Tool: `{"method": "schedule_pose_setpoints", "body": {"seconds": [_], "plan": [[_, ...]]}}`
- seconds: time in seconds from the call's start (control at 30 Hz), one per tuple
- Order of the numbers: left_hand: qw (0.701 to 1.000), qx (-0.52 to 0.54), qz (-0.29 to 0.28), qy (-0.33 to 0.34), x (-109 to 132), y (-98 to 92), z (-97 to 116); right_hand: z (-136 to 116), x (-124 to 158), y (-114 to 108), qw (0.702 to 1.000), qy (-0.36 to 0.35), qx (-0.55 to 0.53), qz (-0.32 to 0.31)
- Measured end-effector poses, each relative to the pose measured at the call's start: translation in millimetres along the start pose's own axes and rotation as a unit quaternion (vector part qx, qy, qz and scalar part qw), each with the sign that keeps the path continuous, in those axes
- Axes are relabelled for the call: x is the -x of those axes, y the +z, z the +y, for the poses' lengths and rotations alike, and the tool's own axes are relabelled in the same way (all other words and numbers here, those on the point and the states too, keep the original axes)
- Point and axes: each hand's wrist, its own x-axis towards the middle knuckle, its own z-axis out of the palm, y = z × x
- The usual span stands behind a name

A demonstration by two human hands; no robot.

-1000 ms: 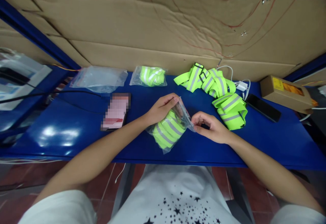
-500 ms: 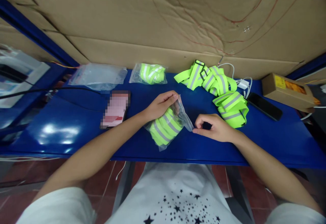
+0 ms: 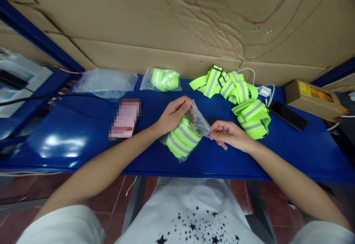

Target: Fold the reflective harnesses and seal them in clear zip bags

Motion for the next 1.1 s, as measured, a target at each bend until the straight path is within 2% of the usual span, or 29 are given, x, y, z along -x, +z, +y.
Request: {"method": "schedule_pose_setpoints", "body": {"seconds": [0.2, 0.37, 0.5, 0.63, 0.8, 1.1], "plan": [[1.0, 0.008, 0.006, -0.007, -1, 0.2, -5, -1, -1, -2, 0.997, -0.027, 0.016, 0.076], [1.0, -0.004, 0.015, -0.009, -3, 0.8, -6, 6, -2, 2, 0.994, -0.042, 0.057, 0.088], [1.0, -0.017, 0.023, -0.011, -2, 2.8, -5, 5, 0, 3, 0.985, -0.084, 0.093, 0.119], [0.999, -0.03, 0.023, -0.009, -1, 5.0, -4, 5, 1, 3, 0.984, -0.097, 0.095, 0.112], [0.999, -0.039, 0.022, -0.007, 2, 8.5, -4, 8, -2, 5, 0.991, -0.081, 0.072, 0.078], [1.0, 0.006, 0.003, -0.009, 6, 13.3, -7, 5, -2, 8, 0.984, -0.119, 0.08, 0.101]]}}
